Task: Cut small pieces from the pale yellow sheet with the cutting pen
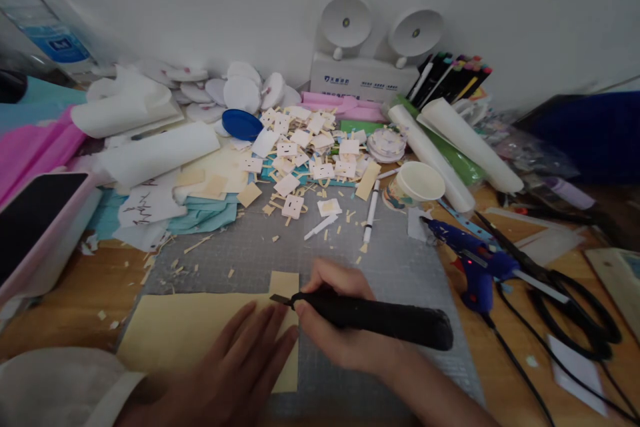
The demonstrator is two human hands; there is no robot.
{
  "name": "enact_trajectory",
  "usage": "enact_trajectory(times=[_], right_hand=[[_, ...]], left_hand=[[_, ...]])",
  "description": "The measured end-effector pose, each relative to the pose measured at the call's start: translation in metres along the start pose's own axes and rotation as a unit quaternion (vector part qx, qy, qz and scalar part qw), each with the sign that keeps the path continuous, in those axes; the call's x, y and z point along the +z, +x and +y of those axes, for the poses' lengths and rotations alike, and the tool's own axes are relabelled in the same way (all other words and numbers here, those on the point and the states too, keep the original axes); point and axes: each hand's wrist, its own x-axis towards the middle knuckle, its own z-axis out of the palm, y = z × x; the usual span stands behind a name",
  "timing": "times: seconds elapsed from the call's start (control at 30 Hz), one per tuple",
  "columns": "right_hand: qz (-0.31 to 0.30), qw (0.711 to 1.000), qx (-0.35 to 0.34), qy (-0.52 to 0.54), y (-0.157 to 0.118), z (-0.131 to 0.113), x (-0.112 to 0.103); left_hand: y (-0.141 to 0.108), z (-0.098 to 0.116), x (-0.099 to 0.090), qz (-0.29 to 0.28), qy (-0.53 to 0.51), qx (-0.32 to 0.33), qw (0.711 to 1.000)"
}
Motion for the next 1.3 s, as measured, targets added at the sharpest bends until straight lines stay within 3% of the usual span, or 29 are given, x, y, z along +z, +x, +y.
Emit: enact_trajectory(times=[0.4, 0.97, 1.2, 1.3], right_hand=[[-0.002, 1.000, -0.009, -0.014, -0.001, 0.000, -0.007], [-0.005, 0.999, 0.036, -0.013, 0.005, -0.004, -0.025], [0.002, 0.997, 0.047, 0.058, 0.010, 0.001, -0.026], [0.043, 0.982, 0.029, 0.182, 0.015, 0.016, -0.025]], left_hand=[[0.001, -0.001, -0.002, 0.009, -0.003, 0.008, 1.000], [0.001, -0.001, -0.004, -0.010, -0.017, 0.001, 1.000], [0.000, 0.000, -0.014, -0.100, -0.113, -0.018, 0.988], [-0.002, 0.000, -0.017, -0.107, -0.142, -0.026, 0.984]])
